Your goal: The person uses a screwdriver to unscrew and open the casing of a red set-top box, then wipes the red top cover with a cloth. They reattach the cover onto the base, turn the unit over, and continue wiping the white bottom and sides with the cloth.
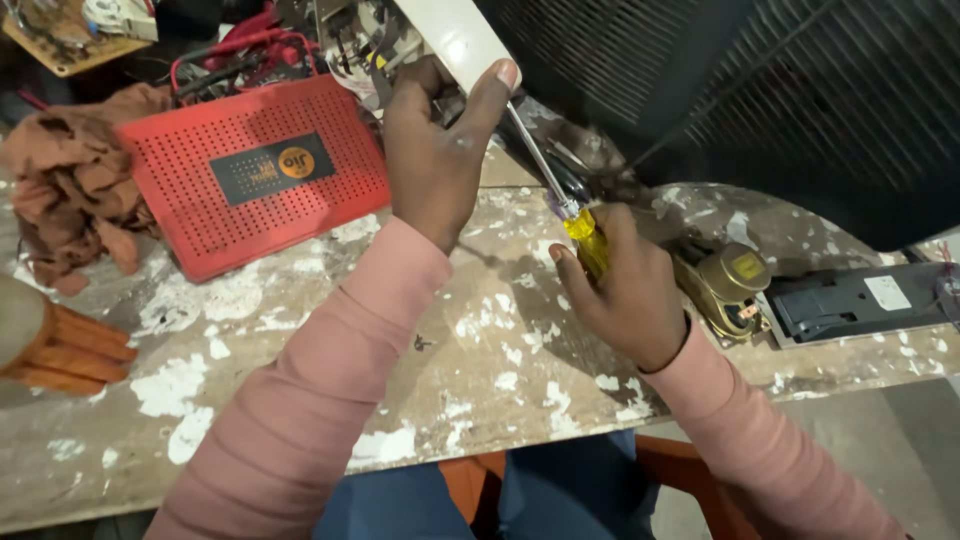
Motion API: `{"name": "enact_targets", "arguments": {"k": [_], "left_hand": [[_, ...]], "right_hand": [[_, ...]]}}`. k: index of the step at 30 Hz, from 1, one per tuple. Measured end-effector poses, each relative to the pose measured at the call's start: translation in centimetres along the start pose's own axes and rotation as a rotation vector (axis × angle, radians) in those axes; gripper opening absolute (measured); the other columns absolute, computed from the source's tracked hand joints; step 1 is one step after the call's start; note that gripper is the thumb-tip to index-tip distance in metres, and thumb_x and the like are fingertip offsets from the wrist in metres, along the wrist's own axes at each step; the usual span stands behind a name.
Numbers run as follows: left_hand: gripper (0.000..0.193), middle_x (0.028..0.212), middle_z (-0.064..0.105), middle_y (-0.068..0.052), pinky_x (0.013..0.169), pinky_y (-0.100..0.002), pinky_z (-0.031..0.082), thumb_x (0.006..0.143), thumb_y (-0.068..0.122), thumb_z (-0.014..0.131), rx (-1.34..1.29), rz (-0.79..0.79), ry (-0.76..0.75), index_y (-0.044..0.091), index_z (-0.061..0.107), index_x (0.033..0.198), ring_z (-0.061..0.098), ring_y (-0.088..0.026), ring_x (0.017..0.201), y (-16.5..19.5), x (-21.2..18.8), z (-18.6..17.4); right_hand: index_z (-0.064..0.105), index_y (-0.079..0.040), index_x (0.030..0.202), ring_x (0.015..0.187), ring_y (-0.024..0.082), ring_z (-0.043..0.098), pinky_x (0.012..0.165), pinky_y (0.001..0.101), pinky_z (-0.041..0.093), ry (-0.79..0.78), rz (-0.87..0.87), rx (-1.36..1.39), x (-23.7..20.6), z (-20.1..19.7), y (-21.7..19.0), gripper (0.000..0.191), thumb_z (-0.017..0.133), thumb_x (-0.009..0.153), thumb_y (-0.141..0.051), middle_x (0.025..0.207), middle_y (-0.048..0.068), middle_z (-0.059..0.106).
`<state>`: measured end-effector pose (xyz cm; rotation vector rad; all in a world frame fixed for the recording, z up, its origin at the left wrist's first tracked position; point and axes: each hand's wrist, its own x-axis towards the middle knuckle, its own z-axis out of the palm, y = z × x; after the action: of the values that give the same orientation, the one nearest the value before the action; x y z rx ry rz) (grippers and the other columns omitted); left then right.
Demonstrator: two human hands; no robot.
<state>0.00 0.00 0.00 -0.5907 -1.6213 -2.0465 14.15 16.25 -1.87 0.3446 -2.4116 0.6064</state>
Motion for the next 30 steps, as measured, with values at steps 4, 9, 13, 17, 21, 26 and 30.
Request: {"name": "enact_targets", "arguments": {"k": [4,9,13,17,21,26,30], "left_hand": [[0.03,0.1,0.075,-0.004,0.086,-0.028,0.055,0.095,0.028,0.079,0.001,0.046,-0.007,0.001,0.072,0.107,0.068,-0.01,0.09,0.2,0.5,-0.1],[0.031,0.098,0.071,-0.004,0.086,-0.028,0.054,0.098,0.029,0.079,-0.047,0.028,-0.042,0.001,0.069,0.105,0.064,-0.011,0.09,-0.4,-1.1,-0.2],[0.03,0.103,0.073,-0.005,0.089,-0.031,0.055,0.1,0.028,0.078,-0.087,0.016,-0.094,0.002,0.068,0.111,0.066,-0.014,0.093,-0.7,-1.4,-0.2],[0.032,0.116,0.067,-0.007,0.103,-0.034,0.054,0.104,0.024,0.08,0.066,0.245,-0.117,0.003,0.063,0.121,0.068,-0.019,0.108,-1.8,-1.7,0.0],[0.03,0.116,0.065,-0.009,0.101,-0.033,0.054,0.104,0.022,0.081,0.138,0.264,-0.119,0.003,0.063,0.117,0.066,-0.021,0.11,-2.0,-1.4,-0.6],[0.032,0.121,0.065,-0.009,0.102,-0.035,0.052,0.102,0.024,0.082,0.217,0.235,-0.094,0.005,0.065,0.121,0.065,-0.023,0.112,-2.9,-1.0,-0.3],[0.032,0.124,0.064,-0.009,0.107,-0.037,0.051,0.102,0.024,0.081,0.232,0.233,-0.101,0.005,0.065,0.122,0.064,-0.025,0.119,-2.6,-0.6,-0.2]], "right_hand": [[0.051,0.002,0.118,0.074,0.043,0.068,0.061,0.0457,0.052,-0.01,0.025,0.016,0.6,0.1,-0.3,0.035,0.074,0.097,-0.016,0.083,0.023,0.067],[0.05,0.001,0.115,0.07,0.04,0.068,0.06,0.0435,0.052,-0.068,0.09,0.033,-0.7,0.3,-0.2,0.033,0.073,0.098,-0.015,0.082,0.022,0.066],[0.049,0.001,0.119,0.071,0.041,0.067,0.06,0.0435,0.05,-0.078,0.069,0.048,-0.6,0.5,-0.2,0.032,0.071,0.1,-0.014,0.083,0.021,0.066],[0.051,0.001,0.115,0.072,0.039,0.066,0.062,0.0431,0.049,-0.117,0.146,0.052,-0.4,0.7,0.3,0.027,0.069,0.101,-0.013,0.083,0.019,0.065],[0.059,0.0,0.12,0.082,0.036,0.064,0.073,0.04,0.05,-0.087,0.013,0.008,-0.1,0.5,0.0,0.022,0.069,0.104,-0.011,0.095,0.018,0.064],[0.059,-0.001,0.127,0.078,0.021,0.061,0.07,0.0315,0.048,-0.1,0.118,0.158,0.5,0.6,1.1,0.028,0.068,0.103,-0.013,0.095,0.012,0.065],[0.046,-0.003,0.134,0.069,0.01,0.059,0.063,0.0244,0.048,-0.191,0.324,0.617,0.5,0.6,1.9,0.031,0.058,0.107,-0.015,0.089,0.007,0.066]]}}
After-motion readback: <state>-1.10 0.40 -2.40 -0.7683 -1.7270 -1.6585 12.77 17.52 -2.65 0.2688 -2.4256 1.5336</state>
